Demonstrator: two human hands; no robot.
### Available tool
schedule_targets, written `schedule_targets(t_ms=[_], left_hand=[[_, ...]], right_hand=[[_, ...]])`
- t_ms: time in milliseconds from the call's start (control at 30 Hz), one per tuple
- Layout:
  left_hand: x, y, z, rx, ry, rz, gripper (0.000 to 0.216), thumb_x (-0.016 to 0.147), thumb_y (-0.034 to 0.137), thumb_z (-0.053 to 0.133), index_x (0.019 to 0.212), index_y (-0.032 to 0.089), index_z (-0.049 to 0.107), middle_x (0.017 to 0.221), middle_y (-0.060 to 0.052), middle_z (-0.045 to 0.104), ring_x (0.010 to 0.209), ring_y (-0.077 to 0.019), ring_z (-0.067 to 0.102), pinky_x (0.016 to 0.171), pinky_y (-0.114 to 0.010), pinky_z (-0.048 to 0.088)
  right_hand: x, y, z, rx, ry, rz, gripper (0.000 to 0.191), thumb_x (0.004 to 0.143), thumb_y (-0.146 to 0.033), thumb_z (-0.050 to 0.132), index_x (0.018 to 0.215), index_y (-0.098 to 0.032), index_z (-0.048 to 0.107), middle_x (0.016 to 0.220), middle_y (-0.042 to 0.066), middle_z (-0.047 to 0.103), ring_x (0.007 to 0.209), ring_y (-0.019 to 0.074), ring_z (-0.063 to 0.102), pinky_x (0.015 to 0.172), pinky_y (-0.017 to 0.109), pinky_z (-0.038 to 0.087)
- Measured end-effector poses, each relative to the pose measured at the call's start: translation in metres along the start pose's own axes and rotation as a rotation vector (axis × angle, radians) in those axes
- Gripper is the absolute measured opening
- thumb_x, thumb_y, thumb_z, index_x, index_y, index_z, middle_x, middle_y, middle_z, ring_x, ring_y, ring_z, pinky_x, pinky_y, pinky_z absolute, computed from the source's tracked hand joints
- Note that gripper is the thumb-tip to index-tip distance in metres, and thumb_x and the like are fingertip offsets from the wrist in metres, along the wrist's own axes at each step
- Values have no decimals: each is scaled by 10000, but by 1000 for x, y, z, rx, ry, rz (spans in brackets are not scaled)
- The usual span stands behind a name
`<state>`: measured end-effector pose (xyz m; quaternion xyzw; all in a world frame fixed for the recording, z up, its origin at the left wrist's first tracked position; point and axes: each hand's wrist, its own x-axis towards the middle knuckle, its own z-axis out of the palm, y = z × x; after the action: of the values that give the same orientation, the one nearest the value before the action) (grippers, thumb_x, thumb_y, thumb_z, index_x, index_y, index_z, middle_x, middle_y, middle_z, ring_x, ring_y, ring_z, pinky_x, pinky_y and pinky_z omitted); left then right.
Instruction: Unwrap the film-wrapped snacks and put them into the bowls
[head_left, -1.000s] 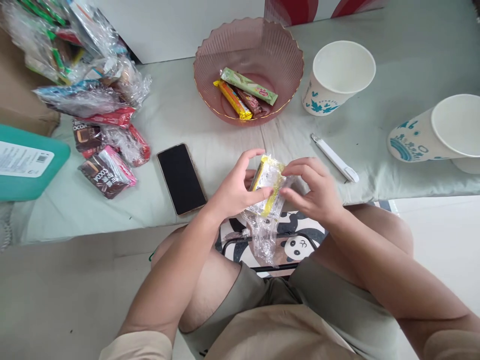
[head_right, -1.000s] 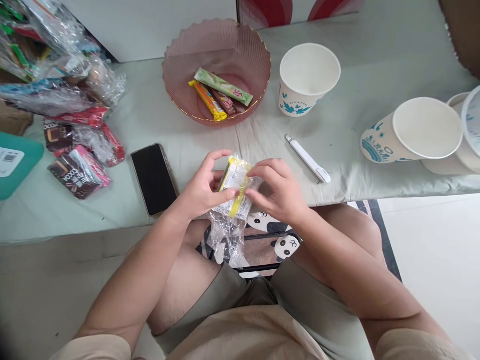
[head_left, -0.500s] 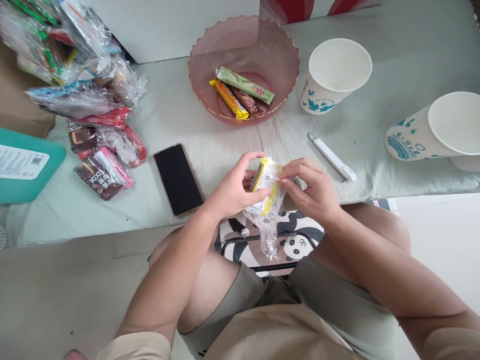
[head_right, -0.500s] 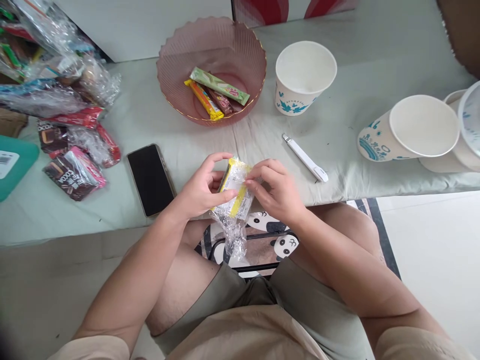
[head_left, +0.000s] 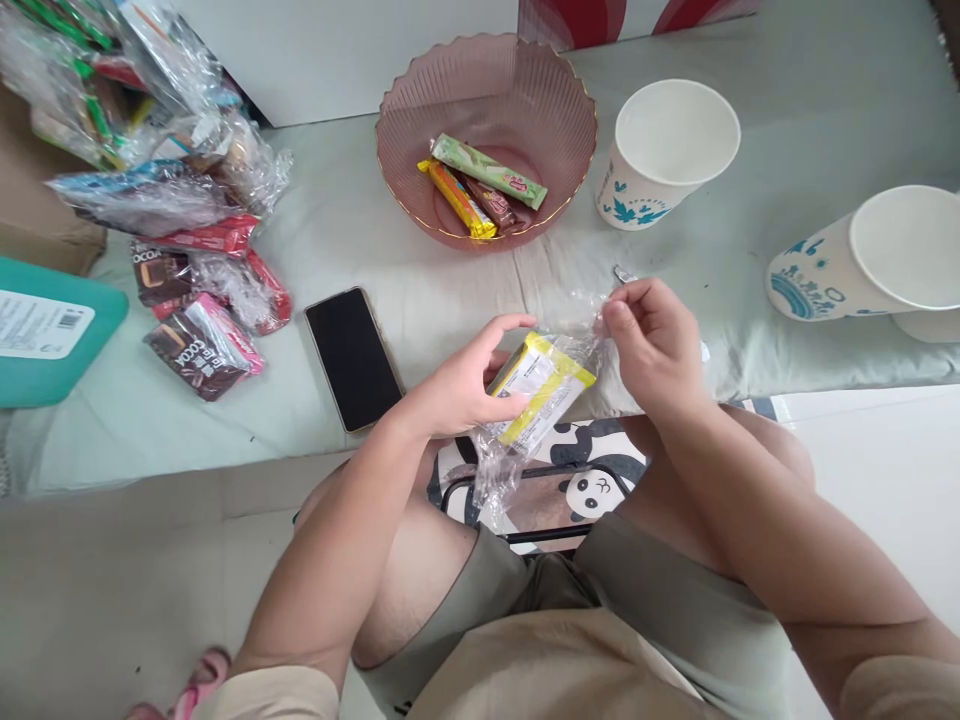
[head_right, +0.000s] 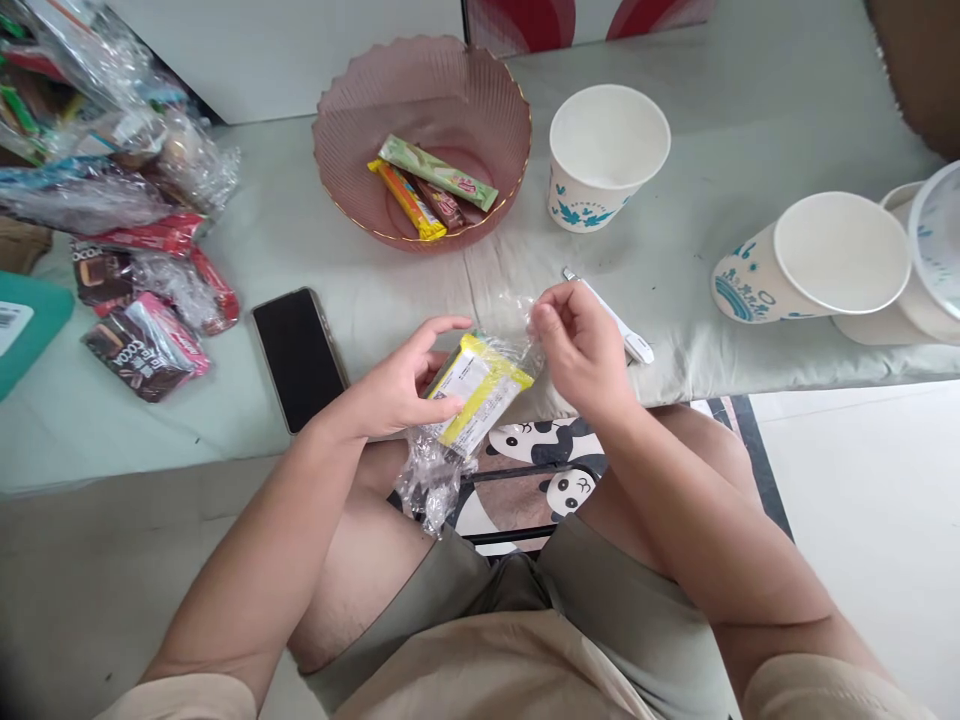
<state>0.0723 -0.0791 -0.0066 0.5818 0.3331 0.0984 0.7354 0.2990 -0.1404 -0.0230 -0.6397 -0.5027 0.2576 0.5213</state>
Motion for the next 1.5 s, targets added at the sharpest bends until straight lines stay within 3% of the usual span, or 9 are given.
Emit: schedule_targets(t_ms=[100, 200, 333, 467, 633, 800, 1033, 1300, 1500], left_hand=[[1, 1, 1, -145, -35, 1, 810, 754, 193, 801, 1456, 314, 418, 988, -5, 728, 786, -157, 704, 685, -254, 563], [6, 1, 3, -287, 108, 86, 839, 706, 237, 877, 1417, 315, 437, 1027, -17, 757, 856, -188, 736, 727, -269, 579], [13, -4, 5, -362, 353, 204, 835, 613, 252, 957, 1330, 308, 532, 1140, -35, 766, 1001, -241, 747, 783, -292, 593], [14, -7, 11, -334, 323, 192, 604, 669, 387, 949, 1180, 234, 666, 1200, -84, 761, 1119, -305, 727, 871, -353, 596], [14, -7, 23, -446, 191, 195, 625, 835, 650, 751, 1301, 246, 649, 1266, -114, 745, 1284, -363, 658, 1049, -474, 549], [17, -9, 27, -579, 104, 153, 687, 842, 638, 728, 1392, 253, 586, 1269, -116, 739, 1355, -391, 606, 1089, -517, 526], [20, -11, 28, -597, 199, 158, 704, 824, 620, 709, 1377, 205, 577, 1258, -129, 741, 1298, -400, 642, 1042, -504, 547], [18, -5, 29, -585, 283, 203, 640, 782, 539, 737, 1317, 219, 592, 1208, -109, 758, 1229, -382, 684, 976, -479, 586], [17, -5, 28, -538, 322, 172, 497, 760, 379, 778, 1208, 261, 599, 1096, -58, 774, 1105, -334, 745, 873, -428, 621]], right_hand=[[17, 6, 1, 89, 110, 84, 254, 952, -439, 682, 866, -219, 589, 696, -20, 539, 590, 105, 493, 559, 259, 401], [20, 8, 4, 290, 135, 216, 260, 980, -489, 604, 924, -236, 576, 782, -2, 573, 658, 112, 576, 603, 256, 484], [1, -1, 8, 495, -155, 321, 329, 936, -550, 633, 1086, -262, 576, 1077, 59, 663, 892, 160, 688, 727, 299, 595], [-15, -9, 13, 464, -350, 297, 452, 861, -417, 762, 1219, -255, 539, 1281, 92, 619, 978, 169, 696, 804, 313, 616], [-16, -9, 18, 475, -327, 265, 380, 886, -331, 725, 1190, -252, 512, 1221, 71, 607, 908, 130, 683, 789, 286, 600], [-16, -8, 20, 465, -264, 217, 290, 880, -304, 719, 1085, -253, 520, 1089, 26, 605, 789, 93, 638, 654, 246, 542], [-19, -12, 20, 261, -139, 142, 181, 870, -334, 710, 960, -206, 620, 964, 38, 672, 856, 128, 640, 692, 271, 527], [-20, -18, 17, 151, -197, 217, 284, 860, -448, 728, 807, -192, 616, 668, -11, 607, 573, 95, 516, 532, 262, 418], [-23, -20, 15, 129, -148, 36, 203, 956, -373, 643, 840, -213, 594, 771, 9, 626, 661, 110, 550, 610, 282, 460]])
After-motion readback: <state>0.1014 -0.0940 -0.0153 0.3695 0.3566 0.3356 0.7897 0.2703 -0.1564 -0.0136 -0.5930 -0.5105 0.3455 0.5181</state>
